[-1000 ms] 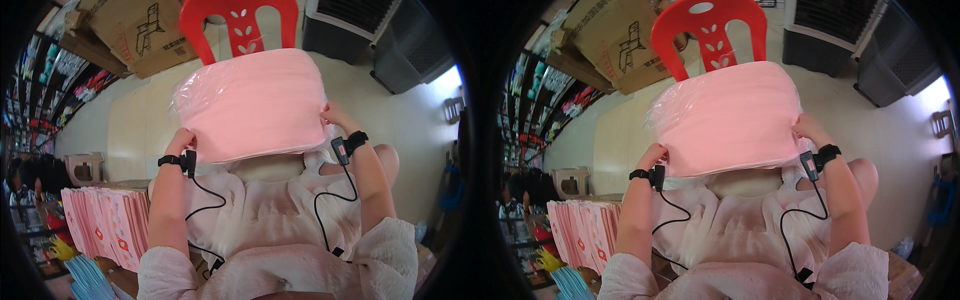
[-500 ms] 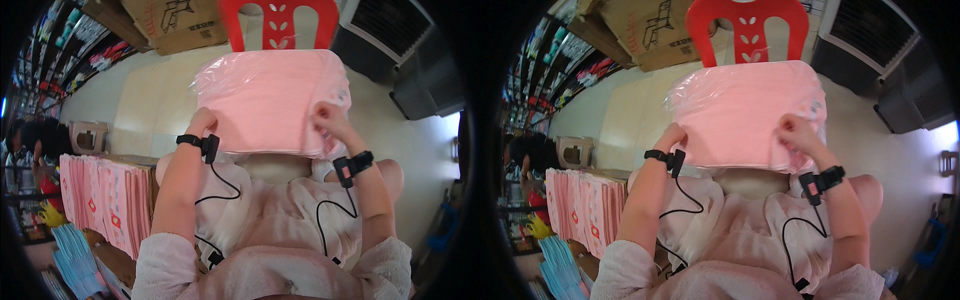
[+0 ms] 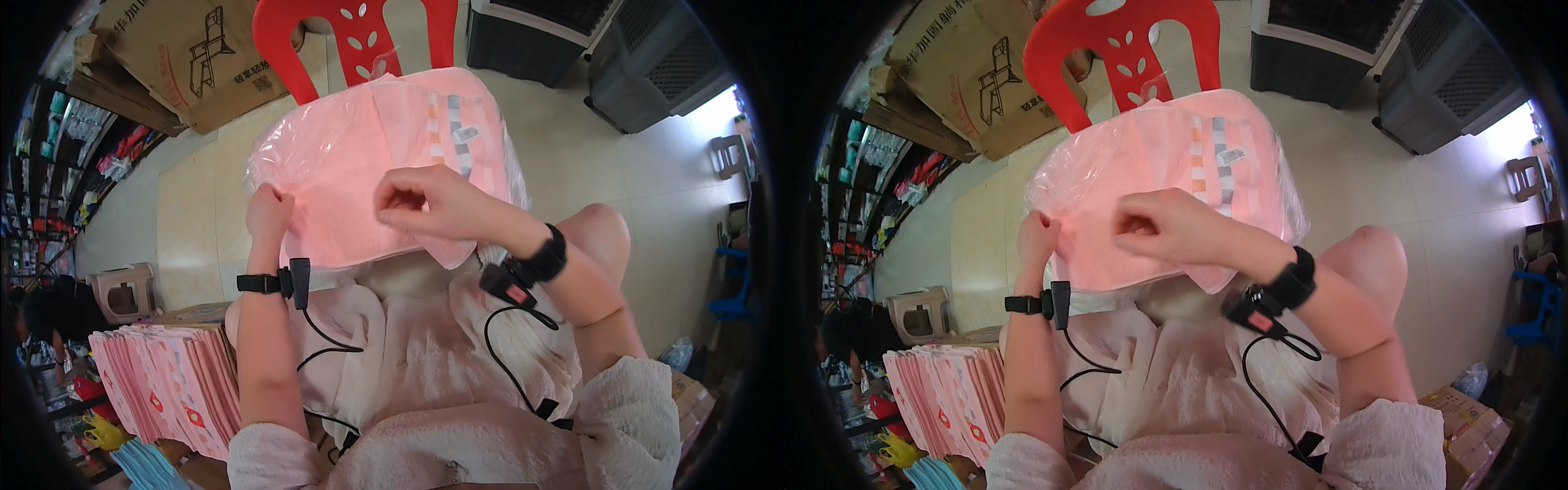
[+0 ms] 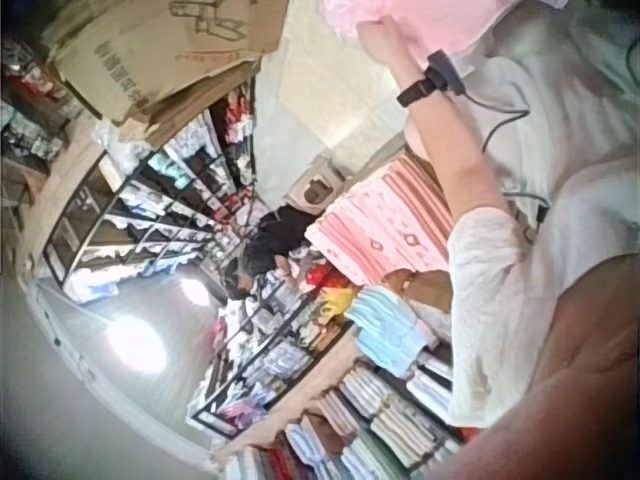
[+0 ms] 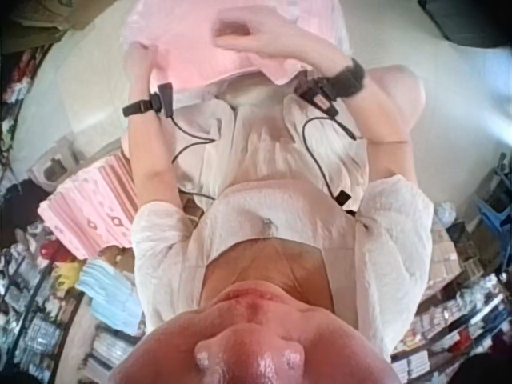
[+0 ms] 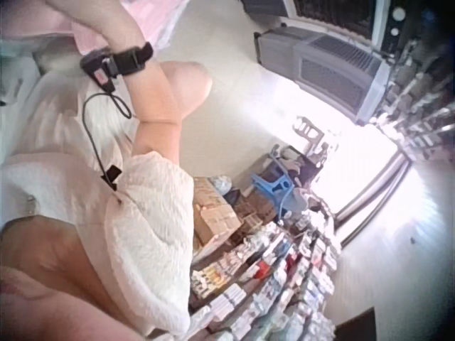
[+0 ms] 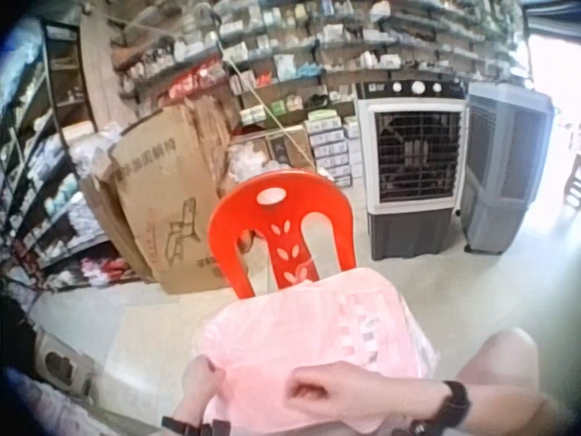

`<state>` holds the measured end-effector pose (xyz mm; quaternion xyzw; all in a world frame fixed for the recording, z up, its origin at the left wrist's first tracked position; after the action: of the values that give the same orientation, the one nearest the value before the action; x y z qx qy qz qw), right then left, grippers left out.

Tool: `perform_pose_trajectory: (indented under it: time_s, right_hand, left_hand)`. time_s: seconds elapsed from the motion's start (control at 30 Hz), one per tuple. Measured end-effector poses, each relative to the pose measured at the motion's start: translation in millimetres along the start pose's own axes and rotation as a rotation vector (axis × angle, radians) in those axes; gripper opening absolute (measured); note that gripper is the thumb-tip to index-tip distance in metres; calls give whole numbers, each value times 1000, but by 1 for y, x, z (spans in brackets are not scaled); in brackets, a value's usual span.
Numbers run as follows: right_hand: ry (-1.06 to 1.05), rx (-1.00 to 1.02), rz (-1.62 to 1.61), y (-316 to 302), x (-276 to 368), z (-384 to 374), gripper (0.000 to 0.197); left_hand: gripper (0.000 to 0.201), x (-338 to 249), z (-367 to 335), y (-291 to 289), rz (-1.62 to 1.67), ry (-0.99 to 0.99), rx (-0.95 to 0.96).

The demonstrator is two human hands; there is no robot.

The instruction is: The person folds pink towels by hand, smooths them out on a chair, and stacks them onto a box.

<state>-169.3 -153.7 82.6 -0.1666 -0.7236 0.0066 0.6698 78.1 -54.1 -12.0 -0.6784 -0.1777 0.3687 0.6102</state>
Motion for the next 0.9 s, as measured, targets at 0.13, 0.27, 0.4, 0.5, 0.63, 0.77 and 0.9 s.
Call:
perform_pose_trajectory:
  time_s: [0.13,0.27,0.4,0.5,0.63,0.77,0.9]
  right_hand:
    - [-417,12,5,18,126,34,11]
    - [-741,-33,-87,38,175,63,11]
    - [-817,-143,-100,27,179,81,10]
    - [-847,-183,-121,21,180,91,10]
    - [-856,-198,-121,21,179,92,10]
    - [-865,-177,-119,26,179,88,10]
    - [-871,-173,-122,27,179,86,9]
  left_hand:
    - [15,-114,37,5,618,437,203]
    - [18,-159,73,40,778,614,644]
    - [19,-145,38,54,607,472,546]
    - [17,-109,18,69,645,285,491]
    - [17,-108,22,69,578,358,437]
    - [18,-108,27,72,554,356,420]
    - [20,-114,29,68,476,377,402]
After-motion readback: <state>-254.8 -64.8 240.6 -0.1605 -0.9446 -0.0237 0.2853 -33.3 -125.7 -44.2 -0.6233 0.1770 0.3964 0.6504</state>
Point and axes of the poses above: each hand's wrist, its own z-axis away from the middle knuckle, its own y-axis out of the palm, x = y × z, the point moved 9 cm from there along -z, towards the middle knuckle, and after that the axes turned 4 degrees about x, right-handed, at the moved point
